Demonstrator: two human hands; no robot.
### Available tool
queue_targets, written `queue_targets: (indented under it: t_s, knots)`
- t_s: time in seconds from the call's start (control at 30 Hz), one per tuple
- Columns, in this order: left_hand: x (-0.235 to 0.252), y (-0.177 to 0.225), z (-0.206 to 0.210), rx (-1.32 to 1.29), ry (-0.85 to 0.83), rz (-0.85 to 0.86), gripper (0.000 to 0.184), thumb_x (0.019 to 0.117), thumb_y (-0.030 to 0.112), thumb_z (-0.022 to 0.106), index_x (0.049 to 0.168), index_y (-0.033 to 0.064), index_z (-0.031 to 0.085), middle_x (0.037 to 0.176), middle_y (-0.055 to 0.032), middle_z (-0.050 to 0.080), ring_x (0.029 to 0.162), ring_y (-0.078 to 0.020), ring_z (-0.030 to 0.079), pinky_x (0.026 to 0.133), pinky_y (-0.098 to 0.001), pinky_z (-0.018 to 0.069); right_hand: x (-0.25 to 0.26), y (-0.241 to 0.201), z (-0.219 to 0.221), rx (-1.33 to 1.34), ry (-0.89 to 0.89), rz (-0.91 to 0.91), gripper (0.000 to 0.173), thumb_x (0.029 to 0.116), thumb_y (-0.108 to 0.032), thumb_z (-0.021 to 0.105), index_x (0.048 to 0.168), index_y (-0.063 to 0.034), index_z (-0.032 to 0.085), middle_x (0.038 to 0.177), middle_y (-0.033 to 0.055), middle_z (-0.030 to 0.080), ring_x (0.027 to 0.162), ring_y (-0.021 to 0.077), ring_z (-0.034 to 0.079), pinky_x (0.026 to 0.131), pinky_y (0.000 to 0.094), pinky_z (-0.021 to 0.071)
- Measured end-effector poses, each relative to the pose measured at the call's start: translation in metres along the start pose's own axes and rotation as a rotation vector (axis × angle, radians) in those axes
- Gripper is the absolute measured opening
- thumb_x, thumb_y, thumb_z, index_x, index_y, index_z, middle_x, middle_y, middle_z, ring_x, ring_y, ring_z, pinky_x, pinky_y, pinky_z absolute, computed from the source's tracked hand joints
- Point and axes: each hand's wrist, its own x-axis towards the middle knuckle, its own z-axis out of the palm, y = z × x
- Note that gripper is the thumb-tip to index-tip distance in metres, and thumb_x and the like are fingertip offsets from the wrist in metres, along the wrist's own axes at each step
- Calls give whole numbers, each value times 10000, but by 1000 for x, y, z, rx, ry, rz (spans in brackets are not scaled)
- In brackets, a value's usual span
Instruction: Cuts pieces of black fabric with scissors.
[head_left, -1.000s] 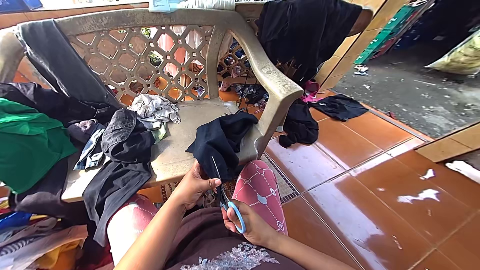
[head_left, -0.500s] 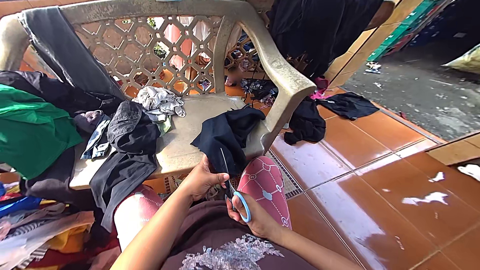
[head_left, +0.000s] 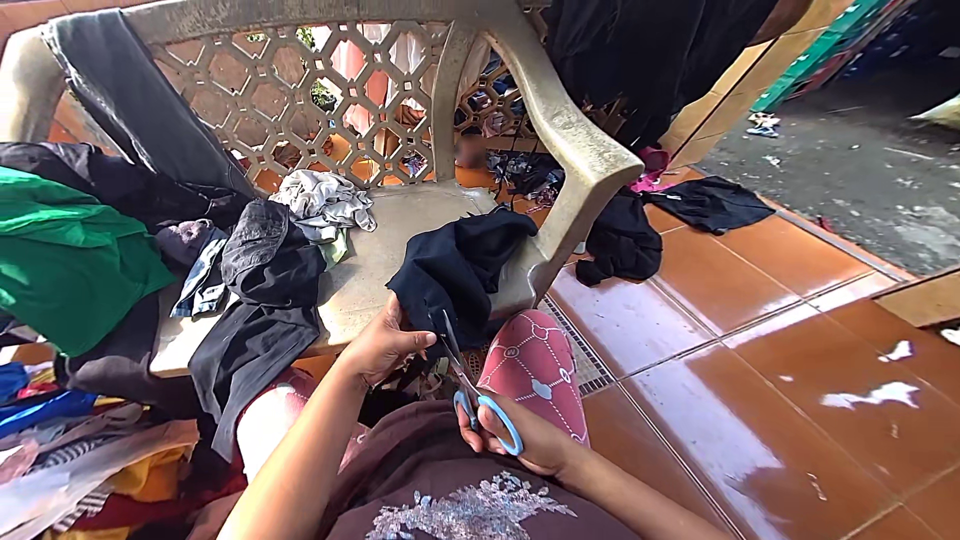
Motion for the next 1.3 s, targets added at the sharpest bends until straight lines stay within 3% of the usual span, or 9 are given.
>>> queue_targets:
  t_s: [0.13,0.27,0.33,0.43,0.53,0.7,0.8,1.03,1.3]
  knots:
    - [13,34,-34,185,151,-48,536,838,-116,504,1329,84,430,991,-8,703,795,-74,682,683,-247,574,-6,-1,-18,-30,-101,23,576,818,-707,699,1006,-187,535,738,-134,591,585,-64,522,553,96,416]
    - [54,71,-77,438,300,-29,373,923,-147,431,1197,55,583,861,0,667,591,-15,562,529,-170,483,-2,-1,-21,-72,-8,33,581,805,-686,736,1004,-179,534,713,-138,578,572,-57,512,548,100,406]
    - [76,78,-98,544,430,-2,357,951,-115,491,1277,18,551,1017,-74,659,726,-83,615,658,-245,535,3,0,-22,-69,82,40,478,879,-578,718,1005,-160,523,713,-130,574,570,-53,511,548,102,408]
    - [91,60,-123,692,631,-31,652,990,46,602,1569,26,302,1477,-286,468,1187,-369,609,985,-505,514,9,3,-23,-39,277,69,184,1025,-310,491,982,-131,512,681,-108,564,516,-51,473,493,99,375]
    - [77,25,-119,808,735,-37,613,979,157,662,1502,-24,397,1414,-316,519,1252,-444,567,1034,-604,466,11,8,-31,9,416,90,238,1093,-254,381,976,-106,527,675,-74,557,486,-36,436,459,103,343]
    - [31,-40,-62,231,655,-269,289,1079,98,474,1301,-86,496,1111,-167,623,851,-187,665,782,-343,573,21,14,-37,-1,457,85,220,1097,-229,405,981,-89,528,660,-70,548,476,-30,431,458,114,352]
    - [23,-54,-34,-120,714,-278,327,1099,71,392,1396,-67,399,1174,-187,620,915,-195,684,818,-329,571,28,17,-35,-31,438,99,201,1096,-237,423,997,-89,516,668,-74,538,492,-27,438,471,121,354]
    - [55,-57,-10,-307,826,-210,333,1099,46,354,1418,-52,353,1172,-197,555,949,-227,643,838,-350,558,24,21,-29,-71,432,109,159,1078,-222,473,1017,-78,499,684,-70,535,517,-22,447,492,134,360]
    - [71,-46,-8,-541,835,-276,152,1072,173,441,963,104,523,712,-8,518,538,-89,499,544,-216,486,13,27,-30,-43,464,17,173,1056,-250,478,987,-96,517,677,-82,558,518,-24,467,495,131,374]
